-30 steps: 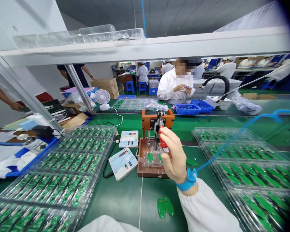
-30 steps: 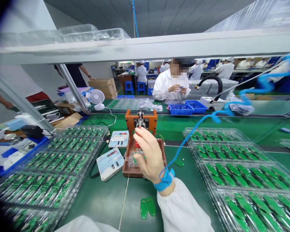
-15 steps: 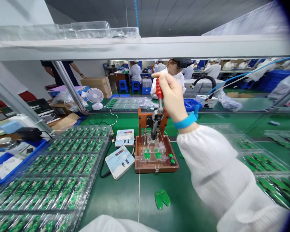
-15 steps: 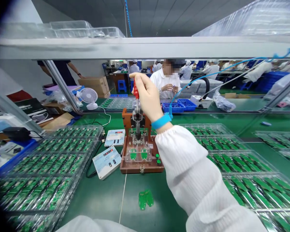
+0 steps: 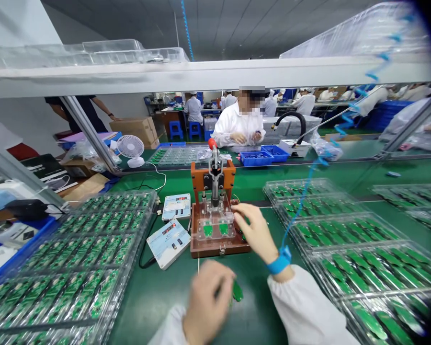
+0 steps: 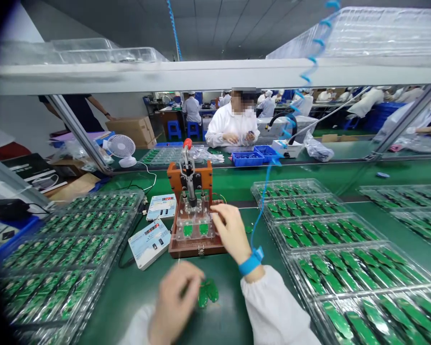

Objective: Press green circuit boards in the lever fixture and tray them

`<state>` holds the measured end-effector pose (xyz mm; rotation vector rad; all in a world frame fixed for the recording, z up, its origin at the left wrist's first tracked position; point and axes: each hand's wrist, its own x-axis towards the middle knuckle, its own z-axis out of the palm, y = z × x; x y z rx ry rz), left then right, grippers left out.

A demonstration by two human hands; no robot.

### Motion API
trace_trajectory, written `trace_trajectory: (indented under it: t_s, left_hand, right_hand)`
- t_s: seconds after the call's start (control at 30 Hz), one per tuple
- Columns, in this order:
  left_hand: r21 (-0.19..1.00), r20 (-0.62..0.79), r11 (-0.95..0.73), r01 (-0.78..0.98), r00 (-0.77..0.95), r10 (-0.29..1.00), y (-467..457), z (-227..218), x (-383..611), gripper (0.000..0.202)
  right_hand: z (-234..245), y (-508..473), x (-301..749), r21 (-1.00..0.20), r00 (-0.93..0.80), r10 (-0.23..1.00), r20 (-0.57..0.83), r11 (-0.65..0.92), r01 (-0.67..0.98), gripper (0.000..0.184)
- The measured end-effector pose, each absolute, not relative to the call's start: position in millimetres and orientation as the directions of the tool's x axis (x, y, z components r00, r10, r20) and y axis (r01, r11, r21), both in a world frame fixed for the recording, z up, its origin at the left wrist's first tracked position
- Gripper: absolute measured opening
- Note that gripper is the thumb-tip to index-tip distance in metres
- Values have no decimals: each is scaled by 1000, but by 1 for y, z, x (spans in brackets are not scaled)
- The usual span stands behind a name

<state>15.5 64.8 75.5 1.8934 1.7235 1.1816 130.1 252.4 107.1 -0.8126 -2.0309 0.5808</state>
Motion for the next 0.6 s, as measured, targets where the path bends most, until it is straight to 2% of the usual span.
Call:
trace_trajectory:
  t_s: [0.03, 0.1, 0.2, 0.3, 0.37, 0.47, 0.6]
  left_hand:
    - [692, 408, -132, 709, -234, 883, 77, 76, -1, 33]
    - [619, 476, -15, 785, -359, 803, 99, 76, -32, 28]
    - [520, 468, 44, 853, -328, 821, 126, 72, -59, 39]
    - [469, 457, 33, 883, -274, 846, 142, 67, -64, 36]
    - [483, 492, -7, 876, -265, 829, 144, 66, -63, 32]
    - [576, 534, -52, 815, -327, 780, 136, 66, -63, 31]
    - [743, 482, 43, 668, -578, 658, 116, 56, -52, 46]
  right_hand:
    - [97, 245, 128, -639, -462, 716, 524, 689, 343, 28]
    - [84, 235, 120, -625, -503, 707, 497, 694, 358, 29]
    - [80, 233, 107, -615, -537, 705, 462, 692, 379, 30]
    - [83, 238, 102, -626, -562, 703, 435, 685, 372, 23]
    - [87, 241, 102, -646, -576, 703, 418, 676, 356, 20]
    - [96, 238, 106, -695, -579, 721, 380, 636, 336, 20]
    - [103, 218, 120, -790, -544, 789, 286, 516, 333, 15]
